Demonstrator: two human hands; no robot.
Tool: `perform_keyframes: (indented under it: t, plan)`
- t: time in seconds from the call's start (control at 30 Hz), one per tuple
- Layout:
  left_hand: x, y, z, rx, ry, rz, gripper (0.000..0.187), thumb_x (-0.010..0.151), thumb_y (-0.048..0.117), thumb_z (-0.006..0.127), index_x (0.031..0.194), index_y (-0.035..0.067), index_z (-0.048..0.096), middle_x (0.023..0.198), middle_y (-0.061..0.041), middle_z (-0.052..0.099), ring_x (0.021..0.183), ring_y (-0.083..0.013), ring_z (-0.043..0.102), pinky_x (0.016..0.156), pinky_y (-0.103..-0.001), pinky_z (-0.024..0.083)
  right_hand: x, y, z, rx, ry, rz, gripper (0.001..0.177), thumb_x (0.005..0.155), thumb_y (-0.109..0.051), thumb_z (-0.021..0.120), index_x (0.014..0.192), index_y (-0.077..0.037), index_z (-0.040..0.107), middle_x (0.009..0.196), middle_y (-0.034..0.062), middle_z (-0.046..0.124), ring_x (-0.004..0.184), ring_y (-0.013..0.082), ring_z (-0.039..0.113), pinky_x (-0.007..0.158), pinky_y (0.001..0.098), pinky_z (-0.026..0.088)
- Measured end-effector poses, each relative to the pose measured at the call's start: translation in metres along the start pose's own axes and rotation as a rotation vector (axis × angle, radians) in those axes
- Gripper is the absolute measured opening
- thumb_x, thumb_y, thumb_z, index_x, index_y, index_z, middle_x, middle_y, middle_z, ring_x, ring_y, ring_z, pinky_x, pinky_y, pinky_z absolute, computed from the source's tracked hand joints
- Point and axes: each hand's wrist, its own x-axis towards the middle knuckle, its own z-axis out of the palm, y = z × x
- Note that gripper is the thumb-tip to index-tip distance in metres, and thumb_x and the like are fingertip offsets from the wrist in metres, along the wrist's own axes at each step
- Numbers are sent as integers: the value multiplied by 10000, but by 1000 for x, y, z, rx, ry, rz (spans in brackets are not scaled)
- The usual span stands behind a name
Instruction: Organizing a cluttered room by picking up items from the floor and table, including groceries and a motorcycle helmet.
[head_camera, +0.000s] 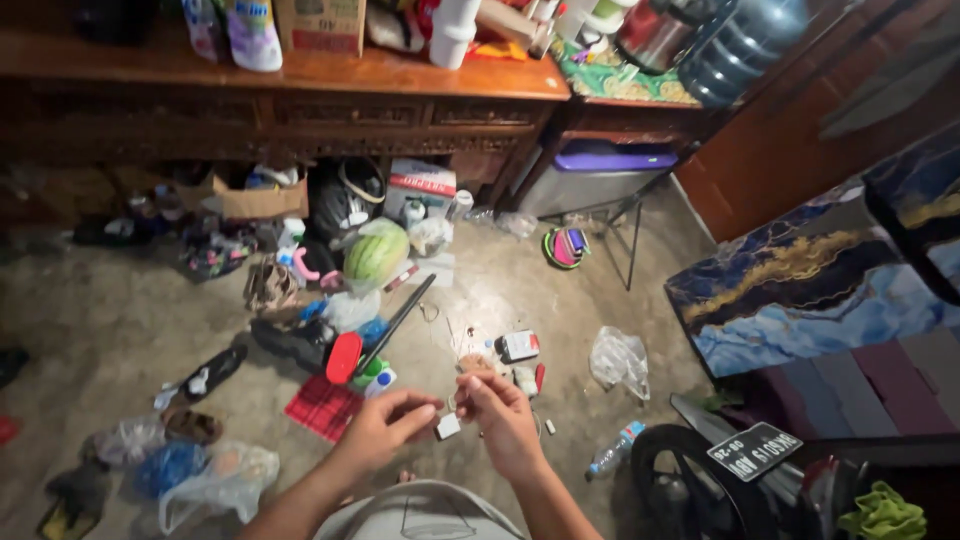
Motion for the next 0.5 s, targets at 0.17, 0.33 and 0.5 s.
perform_keyframes:
  t: [0.17,0.33,0.5]
  plan:
    - [-23,25,23,-183,5,-87,199,916,88,706,1042,-23,813,940,-137,814,864,-192,754,822,-298,638,-8,0,-8,63,15,70,177,1000,-128,631,1032,10,736,798,117,671,645,193,616,622,293,451]
    - [-39,34,21,-124,-9,-145,212,927,185,723,1050,43,820,874,-82,796,761,-141,681,530,-277,512,-14,2,-10,67,35,103,196,985,-136,650,1043,26,743,787,131,670,643,203,608,630,305,446]
    - [-102,148,19,-126,-382,323,258,967,244,661,1116,82,797,1019,-11,802,821,-41,632,686,-193,451,-8,12,-17,22,48,100,190,983,-119,660,1029,49,738,795,115,661,733,179,614,675,272,482]
